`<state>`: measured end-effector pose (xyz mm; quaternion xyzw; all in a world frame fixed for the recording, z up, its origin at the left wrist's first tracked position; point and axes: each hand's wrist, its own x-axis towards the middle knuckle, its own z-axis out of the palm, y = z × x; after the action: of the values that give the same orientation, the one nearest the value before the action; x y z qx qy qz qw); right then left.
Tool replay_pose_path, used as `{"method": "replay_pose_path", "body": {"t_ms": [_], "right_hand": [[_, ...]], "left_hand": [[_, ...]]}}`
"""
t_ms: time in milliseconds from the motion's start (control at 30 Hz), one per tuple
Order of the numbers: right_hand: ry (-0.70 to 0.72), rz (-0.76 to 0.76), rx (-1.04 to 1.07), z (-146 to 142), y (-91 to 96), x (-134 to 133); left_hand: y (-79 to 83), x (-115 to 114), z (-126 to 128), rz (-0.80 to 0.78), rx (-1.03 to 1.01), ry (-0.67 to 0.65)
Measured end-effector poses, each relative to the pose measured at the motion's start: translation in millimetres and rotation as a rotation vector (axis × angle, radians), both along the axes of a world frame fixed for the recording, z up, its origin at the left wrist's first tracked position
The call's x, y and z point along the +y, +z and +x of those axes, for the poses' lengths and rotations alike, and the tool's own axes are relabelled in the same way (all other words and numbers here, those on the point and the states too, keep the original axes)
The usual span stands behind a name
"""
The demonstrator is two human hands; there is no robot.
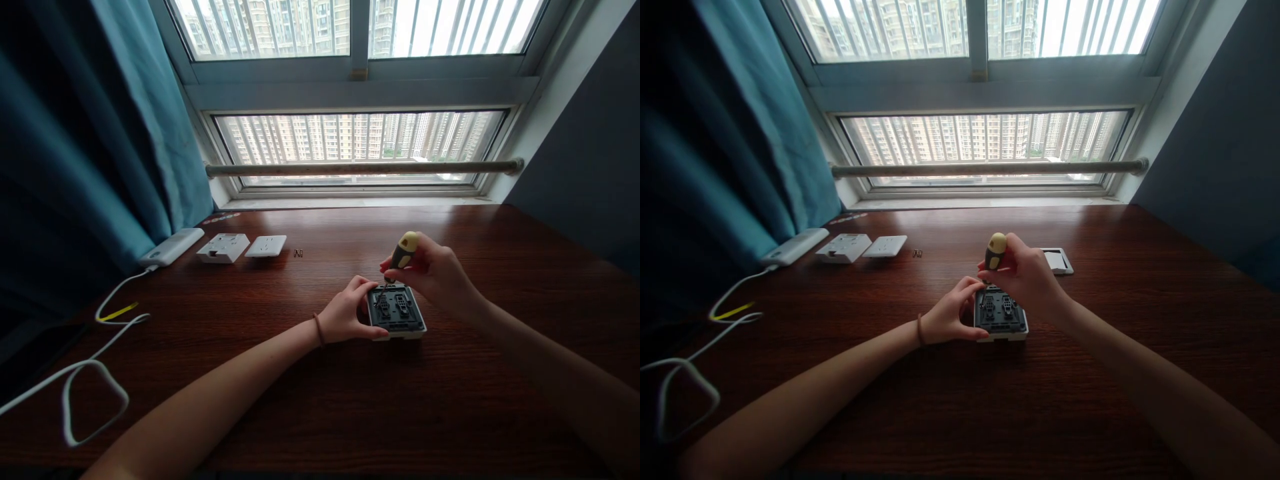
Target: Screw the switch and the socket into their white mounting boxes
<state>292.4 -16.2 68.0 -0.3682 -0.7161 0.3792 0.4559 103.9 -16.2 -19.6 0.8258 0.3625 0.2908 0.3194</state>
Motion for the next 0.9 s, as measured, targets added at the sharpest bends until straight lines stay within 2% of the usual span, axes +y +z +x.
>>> {"method": "replay_pose_path", "body": {"t_ms": [167,233,467,600,667,767,900], "right_hand": [[-0.419,0.203,-0.143,-10.7,-10.3,-4.2],[-0.520,0.242,-0.150,-12.3,-12.8,-3.6],[-0.588,0.229,-0.013,-16.4,-21.8,-2.2],[-0.637,0.195,0.151,-14.5,-14.9,5.2],[-0.579,0.120,0.283,-7.5,-9.5,11.6],[-0.393,-0.137,0.531,13.0,-11.4,20.7],[-0.253,-0.484,0.667,50.9,-41.4,26.1]], "left_hand": [[-0.3,-0.4,0.0,0.016,0.001,0.018],[0.2,-0.4,0.0,0.013,0.000,0.014],[2.9,-1.0,0.2,0.003,0.002,-0.016],[4.4,-2.5,0.2,0.010,0.012,-0.001],[3.3,-2.4,-0.5,0.010,0.015,-0.001],[-1.5,-0.6,-2.0,0.021,0.022,-0.011],[-7.9,6.9,-4.5,0.007,-0.034,-0.017]]}}
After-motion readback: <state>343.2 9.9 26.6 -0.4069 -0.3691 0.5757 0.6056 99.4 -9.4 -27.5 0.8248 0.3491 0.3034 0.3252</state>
